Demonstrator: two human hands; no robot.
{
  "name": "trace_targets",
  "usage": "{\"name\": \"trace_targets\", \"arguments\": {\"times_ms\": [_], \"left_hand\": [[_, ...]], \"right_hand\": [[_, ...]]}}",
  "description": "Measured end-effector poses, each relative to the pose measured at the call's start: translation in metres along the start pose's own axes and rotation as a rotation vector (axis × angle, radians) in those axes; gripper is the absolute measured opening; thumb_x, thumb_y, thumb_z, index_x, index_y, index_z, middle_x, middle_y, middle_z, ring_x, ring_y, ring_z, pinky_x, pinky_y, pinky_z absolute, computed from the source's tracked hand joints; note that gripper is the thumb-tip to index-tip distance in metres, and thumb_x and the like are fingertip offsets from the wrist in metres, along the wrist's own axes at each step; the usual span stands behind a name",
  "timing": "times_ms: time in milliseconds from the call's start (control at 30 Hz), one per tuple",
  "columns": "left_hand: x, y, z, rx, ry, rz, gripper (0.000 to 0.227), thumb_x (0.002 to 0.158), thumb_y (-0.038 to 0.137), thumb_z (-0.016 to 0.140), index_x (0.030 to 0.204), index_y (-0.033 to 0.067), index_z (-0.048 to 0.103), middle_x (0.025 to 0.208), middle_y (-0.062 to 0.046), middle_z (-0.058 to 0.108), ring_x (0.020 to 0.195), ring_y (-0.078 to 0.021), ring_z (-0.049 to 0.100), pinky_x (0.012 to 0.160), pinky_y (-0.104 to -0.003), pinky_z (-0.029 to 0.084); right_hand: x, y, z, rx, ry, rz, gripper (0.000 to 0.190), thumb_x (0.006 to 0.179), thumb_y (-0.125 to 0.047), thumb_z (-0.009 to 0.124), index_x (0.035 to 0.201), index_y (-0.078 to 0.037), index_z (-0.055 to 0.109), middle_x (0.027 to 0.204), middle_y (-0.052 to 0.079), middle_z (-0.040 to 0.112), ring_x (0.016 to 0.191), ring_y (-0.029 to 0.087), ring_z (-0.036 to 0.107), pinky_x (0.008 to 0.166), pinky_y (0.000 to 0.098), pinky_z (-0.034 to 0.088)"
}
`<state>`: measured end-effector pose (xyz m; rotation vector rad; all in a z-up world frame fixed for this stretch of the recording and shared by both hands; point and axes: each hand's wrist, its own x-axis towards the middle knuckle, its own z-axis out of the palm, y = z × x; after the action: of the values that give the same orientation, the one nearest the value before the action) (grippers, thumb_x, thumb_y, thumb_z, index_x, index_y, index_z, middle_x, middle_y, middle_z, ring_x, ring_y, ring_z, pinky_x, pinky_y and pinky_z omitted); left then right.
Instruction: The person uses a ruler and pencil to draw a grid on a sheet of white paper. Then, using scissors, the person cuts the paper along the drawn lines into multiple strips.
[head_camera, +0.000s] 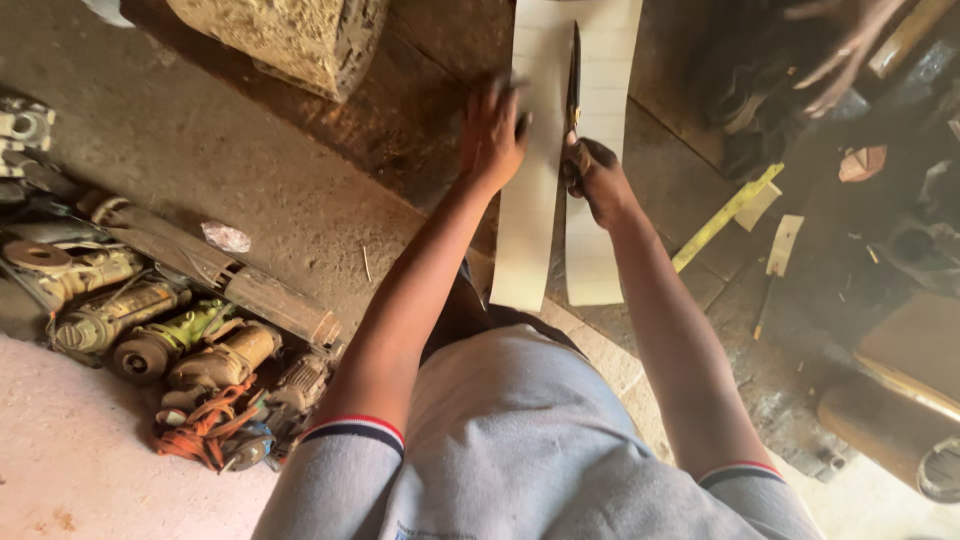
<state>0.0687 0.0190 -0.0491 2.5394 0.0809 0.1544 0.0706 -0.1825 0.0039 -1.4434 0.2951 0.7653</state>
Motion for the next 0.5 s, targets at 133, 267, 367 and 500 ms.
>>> {"name": "trace_targets", "arguments": {"times_ms": [133,267,367,500], "left_hand": [[0.015,0.019,0.005,-0.146,0.110,-0.225,0.067,0.098,0.036,0.072,0.151,0.0125,0.040,0.150,-0.018,0.047,0.137,-0.0373,0.047,0.110,-0.054,0.045],[0.033,0.019,0.012,-0.276,0.173,-0.254,0.087,0.092,0.039,0.077,0.156,0.0036,0.030,0.148,-0.028,0.044,0.132,-0.0417,0.048,0.107,-0.055,0.047],[0.049,0.011,0.020,-0.644,0.150,-0.438,0.096,0.091,0.042,0.072,0.160,0.0043,0.017,0.150,-0.028,0.039,0.131,-0.0406,0.052,0.099,-0.049,0.056],[0.056,-0.002,0.015,-0.377,0.121,-0.429,0.088,0.093,0.052,0.074,0.154,0.0030,0.032,0.144,-0.026,0.051,0.130,-0.0409,0.056,0.103,-0.050,0.055]], "right_hand": [[0.009,0.013,-0.020,0.217,-0.163,0.002,0.040,0.103,-0.050,0.063,0.095,-0.011,0.056,0.075,0.000,0.051,0.064,0.012,0.046,0.058,0.0273,0.037],[0.007,0.027,-0.034,0.297,-0.288,-0.002,0.040,0.104,-0.051,0.062,0.096,-0.012,0.055,0.077,0.001,0.052,0.065,0.014,0.045,0.060,0.0294,0.038],[0.003,0.031,-0.039,0.214,-0.330,-0.017,0.042,0.102,-0.052,0.062,0.097,-0.010,0.058,0.079,0.001,0.053,0.067,0.013,0.045,0.061,0.0289,0.037],[-0.005,0.031,-0.037,0.152,-0.337,-0.037,0.046,0.101,-0.054,0.064,0.097,-0.008,0.060,0.077,0.002,0.053,0.066,0.013,0.047,0.061,0.0292,0.038]]}}
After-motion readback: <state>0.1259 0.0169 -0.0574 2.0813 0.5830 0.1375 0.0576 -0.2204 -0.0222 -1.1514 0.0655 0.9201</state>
